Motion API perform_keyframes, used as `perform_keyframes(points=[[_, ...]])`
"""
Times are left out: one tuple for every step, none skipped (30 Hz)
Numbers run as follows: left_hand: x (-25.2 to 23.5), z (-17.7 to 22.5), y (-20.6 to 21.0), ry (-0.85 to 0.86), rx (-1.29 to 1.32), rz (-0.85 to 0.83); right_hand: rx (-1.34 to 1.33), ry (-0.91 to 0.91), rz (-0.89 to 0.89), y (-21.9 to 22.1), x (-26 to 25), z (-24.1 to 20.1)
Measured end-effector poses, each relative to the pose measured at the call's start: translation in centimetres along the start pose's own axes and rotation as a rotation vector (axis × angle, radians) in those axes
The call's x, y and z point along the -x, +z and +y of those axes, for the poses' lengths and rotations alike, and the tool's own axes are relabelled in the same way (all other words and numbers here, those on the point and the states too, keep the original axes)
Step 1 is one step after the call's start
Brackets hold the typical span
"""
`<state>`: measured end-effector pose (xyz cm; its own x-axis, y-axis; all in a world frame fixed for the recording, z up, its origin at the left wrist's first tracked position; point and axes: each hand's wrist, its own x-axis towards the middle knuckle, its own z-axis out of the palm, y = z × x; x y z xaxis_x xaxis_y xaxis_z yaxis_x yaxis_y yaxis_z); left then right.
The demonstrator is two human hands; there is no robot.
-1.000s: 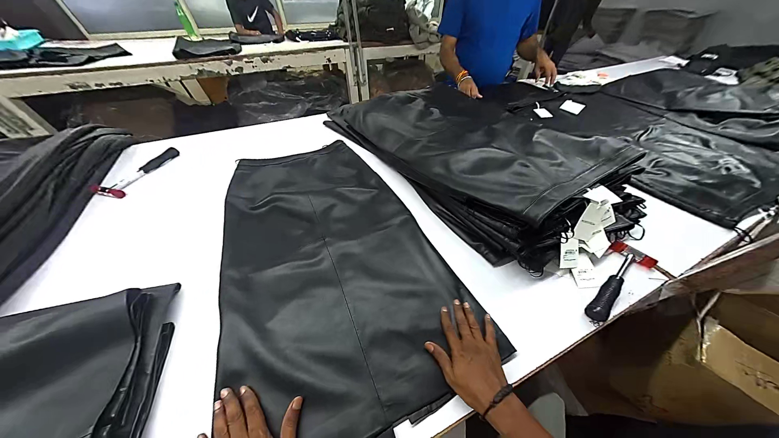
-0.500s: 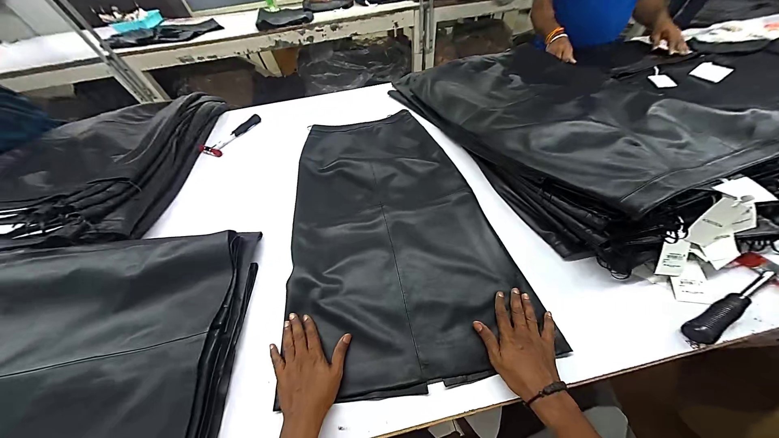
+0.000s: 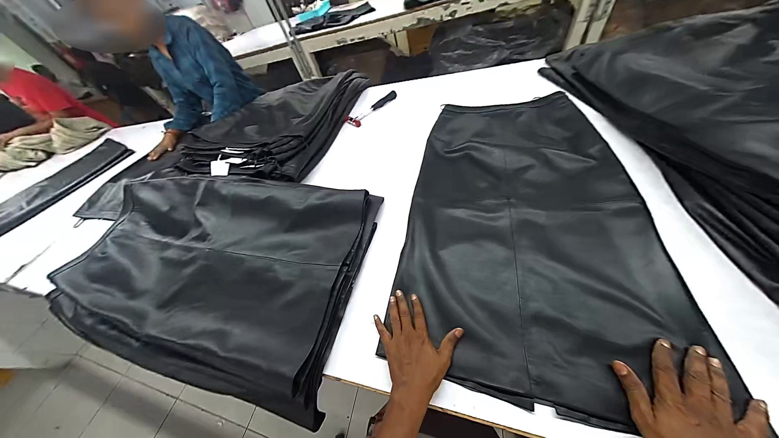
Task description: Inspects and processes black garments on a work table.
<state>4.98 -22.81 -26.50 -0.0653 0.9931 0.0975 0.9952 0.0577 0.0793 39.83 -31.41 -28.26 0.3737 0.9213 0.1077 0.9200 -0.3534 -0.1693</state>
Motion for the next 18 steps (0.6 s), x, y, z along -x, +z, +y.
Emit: perform_keyframes(points=[[0.0,0.0,0.0,-0.010,-0.007,-0.017,0.002,0.005,-0.007,0.0,0.0,0.0],[0.0,0.0,0.1,-0.015,-0.011,-0.024,0.006,0.007,-0.011,0.1,0.0,0.1],[0.0,0.0,0.2,-0.013,-0.012,-0.020,0.009,0.005,-0.014,0.2,0.0,0.1],[0.0,0.0,0.4,-0.006,-0.009,-0.002,0.011,0.004,-0.015,0.3,-0.1,0.2],[0.1,-0.1,0.7,0.005,-0.001,0.024,0.012,0.005,-0.011,0.4,-0.1,0.3],[0.2,-0.2,0.8,0.021,0.015,0.052,0.011,0.006,-0.005,0.5,-0.1,0.4],[0.4,-0.4,0.8,0.043,0.053,0.080,0.013,0.008,-0.001,0.6,0.0,0.4],[0.7,-0.6,0.7,0.070,0.111,0.118,0.017,0.009,-0.004,0.6,0.0,0.4],[1.1,-0.9,0.5,0.100,0.179,0.175,0.021,0.009,-0.002,0.6,0.0,0.4],[1.7,-1.2,0.2,0.126,0.242,0.245,0.022,0.007,0.000,0.6,-0.1,0.5],[2.3,-1.6,-0.2,0.138,0.282,0.307,0.023,0.007,0.005,0.6,-0.1,0.5],[3.1,-2.1,-0.7,0.132,0.297,0.354,0.021,0.008,0.006,0.6,-0.1,0.5],[3.9,-2.9,-1.1,0.105,0.299,0.381,0.018,0.014,-0.002,0.4,-0.1,0.4],[4.7,-3.7,-1.5,0.065,0.302,0.398,0.012,0.016,-0.010,0.3,-0.1,0.3],[5.4,-4.7,-1.8,0.019,0.311,0.401,0.004,0.018,-0.018,0.2,-0.1,0.2],[6.0,-5.6,-1.9,-0.035,0.323,0.400,0.001,0.017,-0.017,0.2,-0.1,0.3],[6.6,-6.5,-1.8,-0.079,0.335,0.402,0.001,0.014,-0.010,0.4,-0.1,0.4],[7.0,-7.2,-1.8,-0.114,0.345,0.397,-0.005,0.013,-0.002,0.7,-0.1,0.6]])
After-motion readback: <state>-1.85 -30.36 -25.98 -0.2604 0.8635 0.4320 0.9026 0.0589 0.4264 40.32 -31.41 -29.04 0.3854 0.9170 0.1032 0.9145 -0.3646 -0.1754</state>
